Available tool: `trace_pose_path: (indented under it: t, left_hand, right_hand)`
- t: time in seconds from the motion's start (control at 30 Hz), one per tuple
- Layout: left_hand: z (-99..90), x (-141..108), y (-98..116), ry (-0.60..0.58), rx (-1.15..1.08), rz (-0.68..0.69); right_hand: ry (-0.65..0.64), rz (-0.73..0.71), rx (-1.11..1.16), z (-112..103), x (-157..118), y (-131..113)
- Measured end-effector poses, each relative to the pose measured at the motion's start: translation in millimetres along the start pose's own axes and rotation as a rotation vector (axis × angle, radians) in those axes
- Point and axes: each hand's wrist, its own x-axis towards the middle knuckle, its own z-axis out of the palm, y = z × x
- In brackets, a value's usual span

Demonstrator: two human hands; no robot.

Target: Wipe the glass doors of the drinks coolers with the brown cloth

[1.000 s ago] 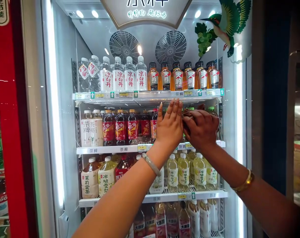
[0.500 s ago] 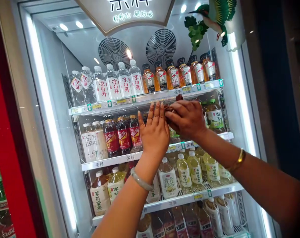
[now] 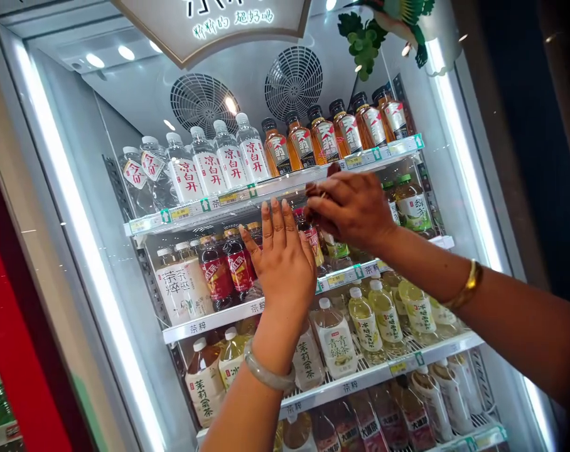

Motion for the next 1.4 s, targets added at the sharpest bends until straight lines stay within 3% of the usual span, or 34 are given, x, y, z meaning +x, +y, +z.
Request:
trace_pose_path:
  t: [0.07,0.17,0.27,0.37,0.47,0.57,0.73,0.83,0.93,1.03,1.13,1.23,1.33,1.4]
  left_hand:
    - [-2.7,-1,-7,0.008,0.005,-0.024]
    - [-6.8,-5,-13,-0.012,0.014,-0.032]
    - [-11.5,-7,-17,-0.028,0.002,-0.015]
    - [-18.2,-7,-27,-0.013,0.004,-0.051]
    - [-26.1,-7,-44,0.034,0.039,-0.121]
    - [-31.6,-9,-58,0.031,0.067,-0.141]
    - [-35.6,-14,-63,-0.006,0.074,-0.124]
    - [-39.9,-15,-65,-0.023,0.1,-0.106]
    - [-44.9,-19,-70,-0.022,0.109,-0.102]
    - [-48.1,-24,-75,-0.025,0.105,-0.11]
    - [-50.8,-26,-82,-0.042,0.107,-0.107]
    - [-56.1,-26,-92,-0.056,0.12,-0.107]
    - [-62.9,-28,-104,-0.061,0.141,-0.123]
    - [-66.3,-33,-111,-0.054,0.15,-0.137]
  right_hand:
    - [-0.019,0.111,-0.036,1,2,5]
    - [0.039,0.22,-0.061,-6,-8,-19]
    - [0.083,0.067,-0.009,-9,-6,-52]
    - [0.083,-0.073,0.017,-2,14,-56]
    - [0.067,0.032,0.022,4,29,-47]
    - [0.078,0.146,0.016,1,26,-62]
    - [0.059,-0.051,0.066,2,33,-100]
    - [0.069,0.006,0.109,12,51,-93]
    - [0.075,0.132,0.098,11,49,-93]
    - [0.094,0.149,0.026,3,32,-118]
    - [0.102,0.025,0.043,1,32,-141]
    - [0.076,-0.036,0.097,11,55,-134]
    - [0.072,0.07,0.107,17,69,-118]
    - [0.133,0.142,0.04,16,64,-121]
